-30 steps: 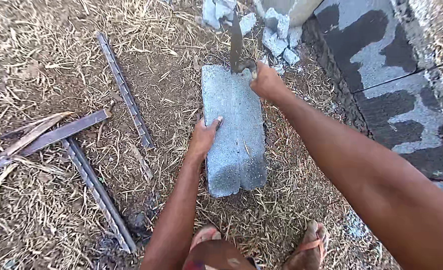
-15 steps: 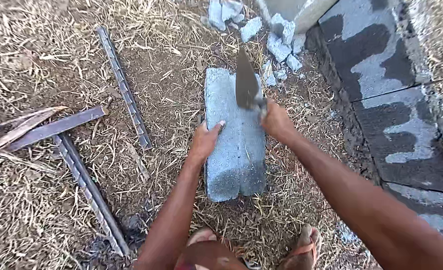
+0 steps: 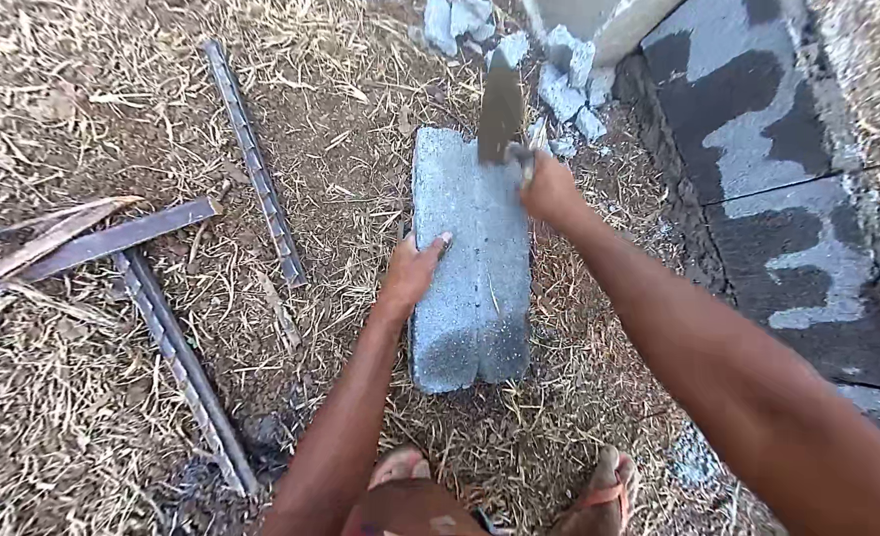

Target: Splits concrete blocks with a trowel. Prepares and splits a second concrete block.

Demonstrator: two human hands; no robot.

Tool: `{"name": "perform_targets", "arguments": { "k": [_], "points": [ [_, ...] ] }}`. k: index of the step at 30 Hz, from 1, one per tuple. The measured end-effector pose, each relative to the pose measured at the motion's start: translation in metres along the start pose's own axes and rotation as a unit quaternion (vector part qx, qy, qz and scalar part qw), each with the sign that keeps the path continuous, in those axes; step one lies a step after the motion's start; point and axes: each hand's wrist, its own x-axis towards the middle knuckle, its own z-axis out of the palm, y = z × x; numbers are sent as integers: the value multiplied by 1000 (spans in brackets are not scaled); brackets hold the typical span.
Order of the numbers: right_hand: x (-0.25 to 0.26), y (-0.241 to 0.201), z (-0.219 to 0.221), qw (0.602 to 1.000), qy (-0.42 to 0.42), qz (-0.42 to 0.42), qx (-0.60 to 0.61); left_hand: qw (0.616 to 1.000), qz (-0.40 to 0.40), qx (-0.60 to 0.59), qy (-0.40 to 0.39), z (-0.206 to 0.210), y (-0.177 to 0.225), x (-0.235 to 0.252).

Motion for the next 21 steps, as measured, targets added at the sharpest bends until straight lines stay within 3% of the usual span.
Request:
{"name": "perform_targets", "arguments": {
  "k": [2,5,7,10,13,15,19,21],
  "points": [
    [13,-14,-2,1000,16,7,22,1000,3,-7,-3,2,6,6],
    [-54,1,21,997,35,-7,67,1000,10,-8,-7,2,1,10],
    [-79,17,25,999,5,-6,45,1000,14,-9,-10,3,0,11],
    [-33,11,5,1000,-21,-1,-12,1000,12,-11,-10,3,4,12],
    [21,-9,-6,1000,6,-2,0,1000,2,-18,-8,5,8,6],
    [10,-14,5,999,37,7,32,1000,12,-19,-10,4,6,6],
    [-71,14,29,998,22,-4,53,1000,23,-13,-14,1,-3,8],
    [-53,15,14,1000,-19,1,0,1000,21,-14,-9,2,0,10]
  ]
}}
